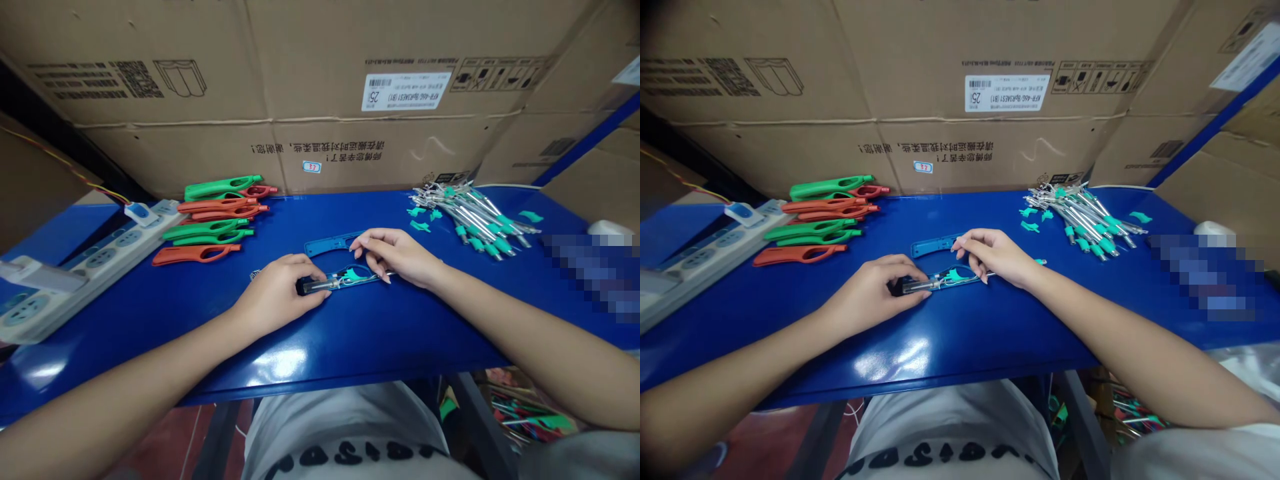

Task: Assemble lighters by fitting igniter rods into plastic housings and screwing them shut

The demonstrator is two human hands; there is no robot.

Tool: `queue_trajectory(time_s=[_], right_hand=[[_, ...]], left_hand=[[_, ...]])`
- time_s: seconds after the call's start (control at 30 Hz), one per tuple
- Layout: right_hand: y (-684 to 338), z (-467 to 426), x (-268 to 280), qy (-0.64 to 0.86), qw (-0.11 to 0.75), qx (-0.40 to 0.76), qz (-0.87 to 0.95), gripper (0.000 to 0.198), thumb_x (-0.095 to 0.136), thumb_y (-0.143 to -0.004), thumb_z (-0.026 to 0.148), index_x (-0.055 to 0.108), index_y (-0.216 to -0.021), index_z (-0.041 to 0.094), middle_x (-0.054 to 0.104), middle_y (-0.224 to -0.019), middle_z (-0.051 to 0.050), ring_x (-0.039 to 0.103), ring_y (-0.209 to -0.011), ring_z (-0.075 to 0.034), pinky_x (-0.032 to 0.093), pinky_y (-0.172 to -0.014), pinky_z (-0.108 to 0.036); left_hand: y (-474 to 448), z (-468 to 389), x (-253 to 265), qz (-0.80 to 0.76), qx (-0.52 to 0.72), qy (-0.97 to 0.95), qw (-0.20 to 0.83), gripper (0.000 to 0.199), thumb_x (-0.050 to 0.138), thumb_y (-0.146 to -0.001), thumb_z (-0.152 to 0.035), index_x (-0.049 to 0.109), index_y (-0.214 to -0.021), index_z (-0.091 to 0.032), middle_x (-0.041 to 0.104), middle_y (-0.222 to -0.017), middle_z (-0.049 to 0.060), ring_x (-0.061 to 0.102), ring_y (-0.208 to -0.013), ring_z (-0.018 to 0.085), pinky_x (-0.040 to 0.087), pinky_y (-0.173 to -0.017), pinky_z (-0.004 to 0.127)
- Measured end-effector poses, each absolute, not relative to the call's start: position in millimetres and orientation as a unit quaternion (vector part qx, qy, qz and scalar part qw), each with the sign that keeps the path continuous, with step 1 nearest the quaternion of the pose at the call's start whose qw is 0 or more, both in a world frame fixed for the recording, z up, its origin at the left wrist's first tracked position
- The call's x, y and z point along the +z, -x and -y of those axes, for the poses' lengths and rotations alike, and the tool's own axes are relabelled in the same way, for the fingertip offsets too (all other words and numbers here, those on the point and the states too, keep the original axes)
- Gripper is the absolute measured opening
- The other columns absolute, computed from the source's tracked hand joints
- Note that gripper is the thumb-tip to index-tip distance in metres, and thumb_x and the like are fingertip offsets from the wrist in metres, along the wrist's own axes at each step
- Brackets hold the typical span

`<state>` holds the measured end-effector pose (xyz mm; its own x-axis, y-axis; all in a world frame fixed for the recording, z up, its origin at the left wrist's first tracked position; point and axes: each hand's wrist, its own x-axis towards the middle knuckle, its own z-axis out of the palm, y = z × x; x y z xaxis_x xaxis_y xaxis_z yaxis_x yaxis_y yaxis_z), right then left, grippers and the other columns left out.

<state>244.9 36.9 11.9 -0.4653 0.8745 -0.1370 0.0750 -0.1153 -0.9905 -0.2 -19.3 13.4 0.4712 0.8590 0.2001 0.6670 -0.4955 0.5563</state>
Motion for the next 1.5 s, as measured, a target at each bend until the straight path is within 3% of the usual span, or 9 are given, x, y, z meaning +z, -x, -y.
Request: queue_trajectory(time_s=[0.13, 0.33, 0.5, 0.7, 0.83, 1.5], right_hand=[[-245, -37, 12, 0.405, 0.318, 0.627, 0.584, 0.031, 0.069, -0.088, 0.046, 0.068, -0.088, 0.014, 0.062, -0.063, 0.002, 0.046, -0.037, -0.004, 0.038, -0.032, -0.017], [-244, -39, 9, 0.406, 0.314, 0.617, 0.597, 0.032, 0.068, -0.087, 0.047, 0.069, -0.089, 0.015, 0.064, -0.067, 0.001, 0.046, -0.037, -0.004, 0.039, -0.032, -0.018], [-246, -33, 9, 0.362, 0.272, 0.574, 0.682, 0.034, 0.067, -0.089, 0.047, 0.072, -0.098, 0.015, 0.076, -0.092, -0.007, 0.049, -0.04, -0.004, 0.041, -0.037, -0.021], [-254, -23, 12, 0.276, 0.237, 0.382, 0.849, 0.027, 0.063, -0.093, 0.033, 0.079, -0.104, 0.015, 0.079, -0.089, -0.008, 0.06, -0.057, -0.01, 0.043, -0.052, -0.022], [-256, -20, 15, 0.227, 0.234, 0.314, 0.892, 0.025, 0.062, -0.094, 0.026, 0.079, -0.108, 0.015, 0.08, -0.092, -0.007, 0.058, -0.054, -0.008, 0.043, -0.051, -0.021], [-256, -24, 8, 0.233, 0.231, 0.321, 0.888, 0.027, 0.059, -0.094, 0.032, 0.079, -0.107, 0.019, 0.079, -0.093, -0.007, 0.052, -0.051, -0.009, 0.039, -0.049, -0.024]], left_hand=[[0, 22, 16, -0.473, 0.234, -0.823, 0.212, 0.016, 0.075, -0.085, -0.029, 0.077, -0.1, -0.02, 0.073, -0.093, 0.002, 0.063, -0.074, 0.015, 0.047, -0.069, 0.027], [0, 21, 16, -0.438, 0.256, -0.832, 0.225, 0.011, 0.071, -0.089, -0.019, 0.079, -0.098, -0.019, 0.072, -0.089, 0.002, 0.062, -0.069, 0.012, 0.048, -0.067, 0.024], [-1, 22, 14, -0.441, 0.266, -0.825, 0.233, 0.008, 0.075, -0.086, -0.017, 0.08, -0.093, -0.018, 0.07, -0.082, 0.002, 0.061, -0.064, 0.011, 0.047, -0.062, 0.023], [-3, 25, 15, -0.438, 0.262, -0.834, 0.209, 0.009, 0.074, -0.087, -0.016, 0.08, -0.092, -0.018, 0.07, -0.081, 0.002, 0.063, -0.066, 0.011, 0.048, -0.064, 0.023], [-3, 26, 14, -0.437, 0.258, -0.836, 0.207, 0.01, 0.073, -0.089, -0.018, 0.08, -0.095, -0.019, 0.069, -0.083, 0.002, 0.065, -0.069, 0.012, 0.049, -0.065, 0.024], [-3, 22, 12, -0.444, 0.283, -0.81, 0.26, 0.007, 0.073, -0.087, -0.02, 0.079, -0.09, -0.018, 0.072, -0.083, 0.003, 0.062, -0.062, 0.011, 0.048, -0.061, 0.023]])
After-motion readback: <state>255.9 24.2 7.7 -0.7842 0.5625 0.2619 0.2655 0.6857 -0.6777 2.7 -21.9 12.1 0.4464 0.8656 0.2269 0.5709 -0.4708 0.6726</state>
